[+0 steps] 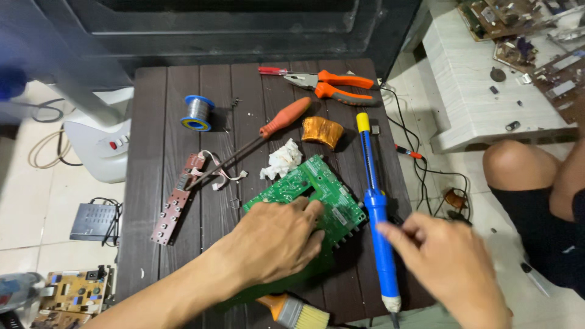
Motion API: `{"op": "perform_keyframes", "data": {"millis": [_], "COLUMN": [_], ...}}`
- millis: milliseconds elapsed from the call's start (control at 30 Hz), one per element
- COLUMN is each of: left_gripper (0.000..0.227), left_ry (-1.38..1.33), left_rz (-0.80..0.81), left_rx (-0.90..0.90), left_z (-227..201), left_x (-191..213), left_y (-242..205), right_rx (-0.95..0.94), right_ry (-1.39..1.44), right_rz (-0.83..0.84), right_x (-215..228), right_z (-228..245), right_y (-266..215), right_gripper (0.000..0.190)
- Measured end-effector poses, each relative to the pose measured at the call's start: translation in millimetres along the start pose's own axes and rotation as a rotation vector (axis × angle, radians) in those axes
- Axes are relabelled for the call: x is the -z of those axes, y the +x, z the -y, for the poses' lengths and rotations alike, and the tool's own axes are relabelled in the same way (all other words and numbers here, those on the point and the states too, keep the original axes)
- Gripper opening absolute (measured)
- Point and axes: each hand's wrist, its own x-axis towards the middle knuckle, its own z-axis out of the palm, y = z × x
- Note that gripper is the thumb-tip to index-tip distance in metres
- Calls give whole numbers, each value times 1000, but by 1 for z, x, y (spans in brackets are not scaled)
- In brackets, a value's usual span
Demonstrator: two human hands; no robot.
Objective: The person uses a blue hot air gun to apply heat to a green circuit board, then switches to a screwdriver to scrape and remove components from the board's surface.
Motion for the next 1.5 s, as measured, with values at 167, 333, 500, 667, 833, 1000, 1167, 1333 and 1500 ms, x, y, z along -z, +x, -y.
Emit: {"op": "perform_keyframes", "data": {"millis": [167, 333, 500, 667, 833, 1000, 1167, 1333, 1500], "left_gripper": [39, 147, 159, 167, 131, 128, 140, 91, 77], "left_ry": [157, 467, 471, 472, 361, 376, 9, -1209, -1050], "left_rz": [-187, -397, -392, -331, -330, -339, -322, -451, -411], "left_rx": [69, 89, 114, 169, 128, 63, -97, -305, -344], "left_z": [-4, -2, -1, -4, 0, -2, -10, -35, -57], "left_x": [-16, -23, -22, -24, -29, -25, 22, 68, 30], "left_y": [3, 2, -3, -16, -23, -17, -13, -14, -26], "right_rx": [-158, -150, -75, 176, 581, 760, 731, 17, 33], "right_ry": [129, 410, 861, 1298, 1913, 2116, 2047, 60, 71], "right_rz": [204, 116, 140, 230, 377, 392, 435, 33, 52], "right_x": [-48, -52, -69, -94, -98, -48, -54, -42, -79], "right_z": [-2, -6, -36, -66, -72, -46, -61, -41, -55], "right_y": [-15, -17, -7, -4, -13, -23, -26, -47, -48], "right_gripper": [52, 44, 22, 39, 51, 39, 48, 37, 39]}}
